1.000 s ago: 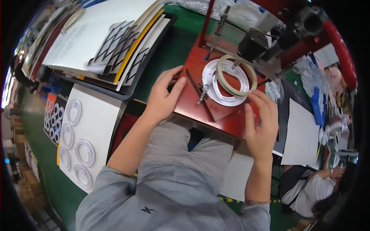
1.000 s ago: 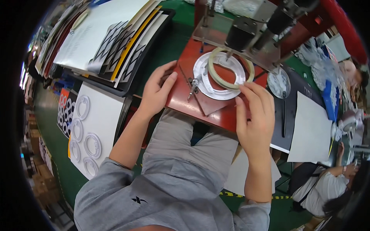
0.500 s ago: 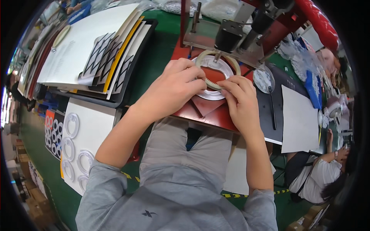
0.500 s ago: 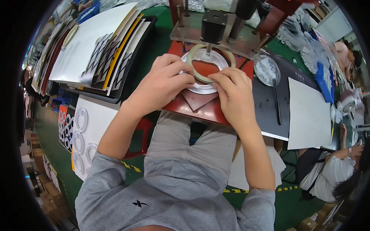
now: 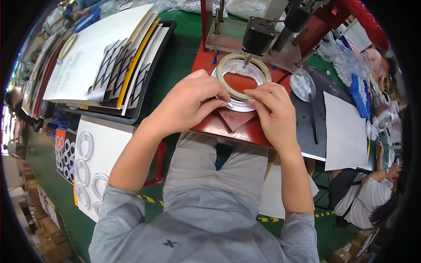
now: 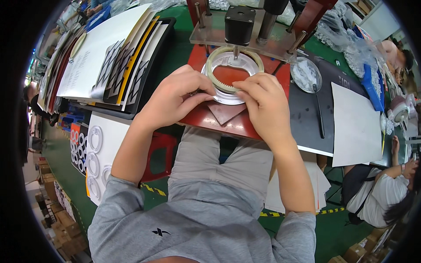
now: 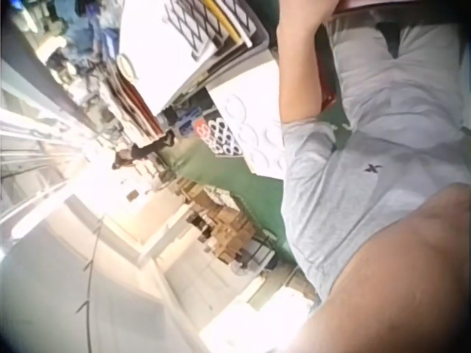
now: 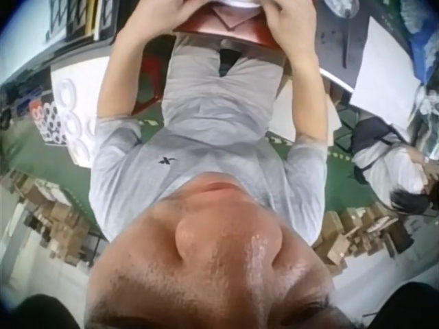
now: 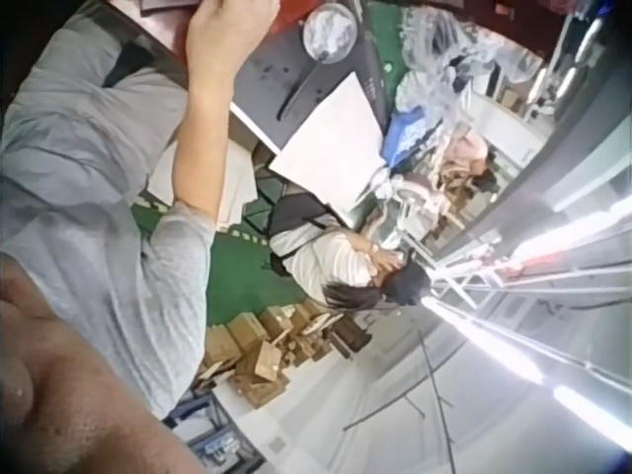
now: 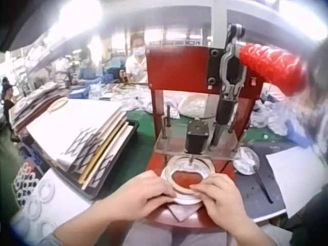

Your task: Applying adhesive to circular plastic rings and assembling them with other components using a manual press.

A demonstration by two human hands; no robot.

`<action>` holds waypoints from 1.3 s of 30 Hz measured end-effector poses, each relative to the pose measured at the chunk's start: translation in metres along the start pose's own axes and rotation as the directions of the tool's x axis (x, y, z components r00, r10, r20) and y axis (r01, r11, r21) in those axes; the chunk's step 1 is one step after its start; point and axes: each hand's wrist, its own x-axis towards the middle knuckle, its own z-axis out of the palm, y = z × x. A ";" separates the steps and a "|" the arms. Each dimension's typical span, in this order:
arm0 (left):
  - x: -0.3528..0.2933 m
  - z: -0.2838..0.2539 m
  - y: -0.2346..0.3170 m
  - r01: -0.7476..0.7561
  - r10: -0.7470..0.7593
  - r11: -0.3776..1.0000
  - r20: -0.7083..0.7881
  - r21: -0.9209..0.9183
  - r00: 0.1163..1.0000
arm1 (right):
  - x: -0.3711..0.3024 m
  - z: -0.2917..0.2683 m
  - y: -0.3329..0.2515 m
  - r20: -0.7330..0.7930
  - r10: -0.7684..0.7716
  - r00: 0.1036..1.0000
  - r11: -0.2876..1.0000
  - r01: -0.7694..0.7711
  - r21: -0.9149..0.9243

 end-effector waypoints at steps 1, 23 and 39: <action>-0.001 -0.001 0.000 0.004 -0.004 1.000 0.001 0.001 1.000 | 0.000 -0.001 0.000 -0.005 0.036 0.999 0.998 -0.035 0.053; 0.002 0.001 -0.008 0.055 -0.055 0.998 0.025 -0.008 0.998 | 0.000 0.013 -0.005 -0.071 -0.024 0.997 0.998 0.020 -0.053; 0.006 -0.005 -0.017 0.002 -0.007 0.999 0.134 0.037 0.991 | 0.001 0.009 -0.003 -0.029 -0.006 1.000 0.997 0.004 -0.071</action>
